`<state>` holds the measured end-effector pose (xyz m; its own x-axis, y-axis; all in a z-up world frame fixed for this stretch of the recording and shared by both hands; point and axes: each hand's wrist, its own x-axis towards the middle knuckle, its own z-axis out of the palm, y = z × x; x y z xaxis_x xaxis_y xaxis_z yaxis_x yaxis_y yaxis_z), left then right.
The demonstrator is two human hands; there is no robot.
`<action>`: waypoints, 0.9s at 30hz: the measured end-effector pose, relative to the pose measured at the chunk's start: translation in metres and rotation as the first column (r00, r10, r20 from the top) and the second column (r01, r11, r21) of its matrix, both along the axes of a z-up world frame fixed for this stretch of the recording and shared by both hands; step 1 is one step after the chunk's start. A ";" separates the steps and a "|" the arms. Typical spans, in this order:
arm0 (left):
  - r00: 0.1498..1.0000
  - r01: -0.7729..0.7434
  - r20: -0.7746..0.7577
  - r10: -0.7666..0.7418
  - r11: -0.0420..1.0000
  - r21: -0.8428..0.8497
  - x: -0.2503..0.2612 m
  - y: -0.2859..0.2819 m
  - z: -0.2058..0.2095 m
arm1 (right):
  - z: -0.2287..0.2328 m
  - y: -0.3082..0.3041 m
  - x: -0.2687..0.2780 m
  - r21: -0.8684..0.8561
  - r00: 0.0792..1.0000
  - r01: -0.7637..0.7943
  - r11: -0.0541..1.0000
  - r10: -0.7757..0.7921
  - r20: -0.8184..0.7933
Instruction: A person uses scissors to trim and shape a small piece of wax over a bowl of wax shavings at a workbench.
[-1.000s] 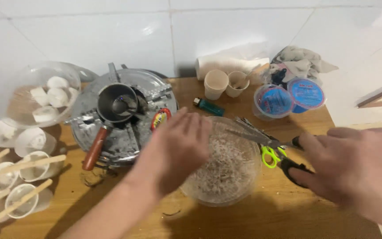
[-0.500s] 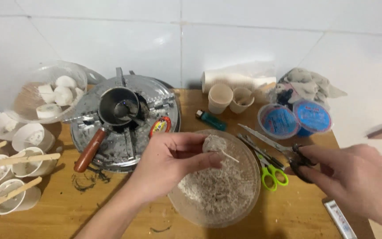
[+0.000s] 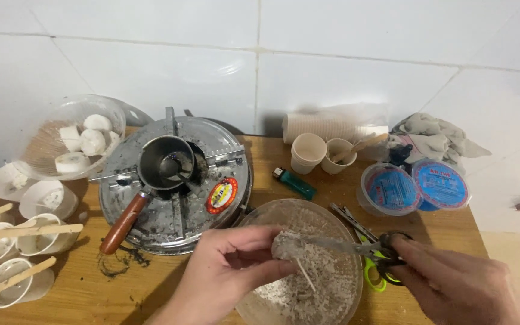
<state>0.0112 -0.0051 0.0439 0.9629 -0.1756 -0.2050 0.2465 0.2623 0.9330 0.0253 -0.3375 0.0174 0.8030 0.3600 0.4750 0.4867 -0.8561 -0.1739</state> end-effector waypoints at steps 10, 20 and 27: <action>0.975 -0.182 -0.121 0.187 0.982 0.048 0.007 0.000 -0.029 | -0.005 0.010 -0.006 -0.297 0.931 0.295 0.908 -0.343 -0.124; 0.967 -0.125 0.246 0.063 0.962 0.244 0.004 0.002 -0.022 | 0.023 0.025 -0.005 -0.339 0.982 0.038 0.940 0.028 0.187; 0.995 -0.075 -0.056 0.082 0.992 0.103 0.005 0.003 -0.016 | 0.014 0.027 -0.005 -0.231 0.996 -0.039 0.972 0.055 0.065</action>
<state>0.0162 -0.0020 0.0283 0.9584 -0.0756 -0.2754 0.2849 0.1888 0.9398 0.0204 -0.3106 0.0319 0.7499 0.5025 0.4302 0.5314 -0.8450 0.0608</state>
